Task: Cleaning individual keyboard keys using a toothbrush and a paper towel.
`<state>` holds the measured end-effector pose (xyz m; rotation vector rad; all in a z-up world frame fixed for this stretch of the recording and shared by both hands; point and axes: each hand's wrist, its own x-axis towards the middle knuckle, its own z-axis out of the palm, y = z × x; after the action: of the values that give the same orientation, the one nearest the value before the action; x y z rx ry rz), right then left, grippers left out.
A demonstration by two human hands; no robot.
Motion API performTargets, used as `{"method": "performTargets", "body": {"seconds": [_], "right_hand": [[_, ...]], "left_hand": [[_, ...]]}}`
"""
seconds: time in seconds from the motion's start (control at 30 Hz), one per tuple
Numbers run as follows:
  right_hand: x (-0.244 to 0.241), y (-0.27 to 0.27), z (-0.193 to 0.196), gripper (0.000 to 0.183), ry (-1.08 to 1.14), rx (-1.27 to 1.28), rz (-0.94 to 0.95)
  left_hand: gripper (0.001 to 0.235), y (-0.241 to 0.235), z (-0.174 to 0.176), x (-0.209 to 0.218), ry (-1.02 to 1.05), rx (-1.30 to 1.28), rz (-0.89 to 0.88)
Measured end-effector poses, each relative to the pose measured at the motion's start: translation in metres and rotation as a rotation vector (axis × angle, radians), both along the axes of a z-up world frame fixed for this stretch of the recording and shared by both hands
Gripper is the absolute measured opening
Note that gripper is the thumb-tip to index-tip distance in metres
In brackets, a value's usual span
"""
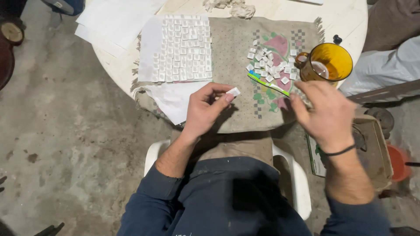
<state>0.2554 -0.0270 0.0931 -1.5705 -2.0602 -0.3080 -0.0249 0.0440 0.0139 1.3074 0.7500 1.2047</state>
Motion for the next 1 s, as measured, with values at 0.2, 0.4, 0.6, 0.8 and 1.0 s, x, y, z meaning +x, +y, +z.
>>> {"method": "performTargets", "body": {"seconds": [0.2,0.4,0.6,0.8,1.0], "right_hand": [[-0.012,0.029,-0.065,0.030,-0.037,-0.075,-0.129],[-0.003,0.021,-0.078,0.015,0.056,-0.075,-0.087],[-0.007,0.000,-0.092,0.018,0.643,-0.301,0.084],[-0.024,-0.006,-0.116,0.026,1.098,-0.539,0.289],[-0.024,-0.011,-0.127,0.029,1.180,-0.516,0.310]], "left_hand": [[0.022,0.002,-0.009,0.003,0.026,0.001,0.012],[0.022,0.003,-0.015,0.005,0.082,-0.024,0.041],[0.020,0.002,-0.026,0.014,-0.022,-0.085,-0.031],[0.020,-0.002,-0.034,0.018,-0.239,-0.107,0.051],[0.020,-0.007,-0.030,0.015,-0.252,-0.126,0.097]]}}
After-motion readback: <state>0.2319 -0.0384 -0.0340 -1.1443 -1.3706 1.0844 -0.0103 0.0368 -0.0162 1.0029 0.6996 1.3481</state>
